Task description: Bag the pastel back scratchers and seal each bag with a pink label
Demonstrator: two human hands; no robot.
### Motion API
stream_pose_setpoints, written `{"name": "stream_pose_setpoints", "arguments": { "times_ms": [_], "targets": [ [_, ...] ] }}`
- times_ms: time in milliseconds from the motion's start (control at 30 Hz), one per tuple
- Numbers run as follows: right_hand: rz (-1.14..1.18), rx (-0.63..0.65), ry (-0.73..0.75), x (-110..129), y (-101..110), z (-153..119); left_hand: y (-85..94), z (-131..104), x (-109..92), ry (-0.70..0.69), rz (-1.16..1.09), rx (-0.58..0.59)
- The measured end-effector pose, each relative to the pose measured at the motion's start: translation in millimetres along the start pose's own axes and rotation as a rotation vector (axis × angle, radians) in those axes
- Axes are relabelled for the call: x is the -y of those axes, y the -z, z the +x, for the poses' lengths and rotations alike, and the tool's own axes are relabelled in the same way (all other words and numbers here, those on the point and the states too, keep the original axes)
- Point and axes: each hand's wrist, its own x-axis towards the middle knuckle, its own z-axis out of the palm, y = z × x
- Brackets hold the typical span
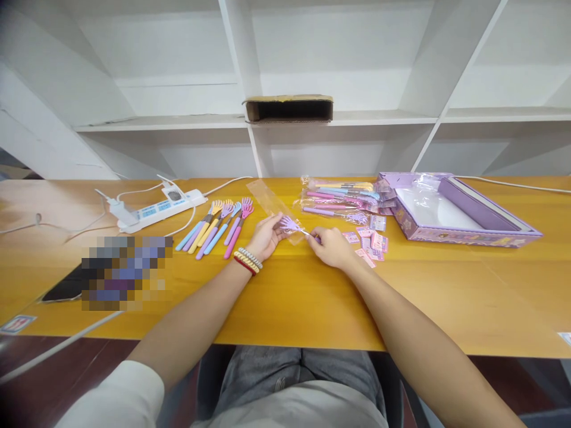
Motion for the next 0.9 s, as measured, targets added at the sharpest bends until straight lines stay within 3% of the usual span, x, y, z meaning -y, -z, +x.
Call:
{"name": "stream_pose_setpoints", "arguments": {
  "times_ms": [233,500,700,900],
  "targets": [
    [0.097,-0.068,-0.034,2,-4,-2,-6.1,-4,1,-0.124,-0.033,0.044],
    [0.099,-0.077,-0.023,5,-4,-2,-9.1,-7,2,-0.034,0.01,0.108],
    [0.035,0.05,-0.035,-6,0,1,-6.2,-4,-8,-0.126,-0.027,0.018],
    [-0.005,0.139,0.088,-17,3,1,9.9,6,-21,-0.206,-0.1,-0.118]
  ]
}}
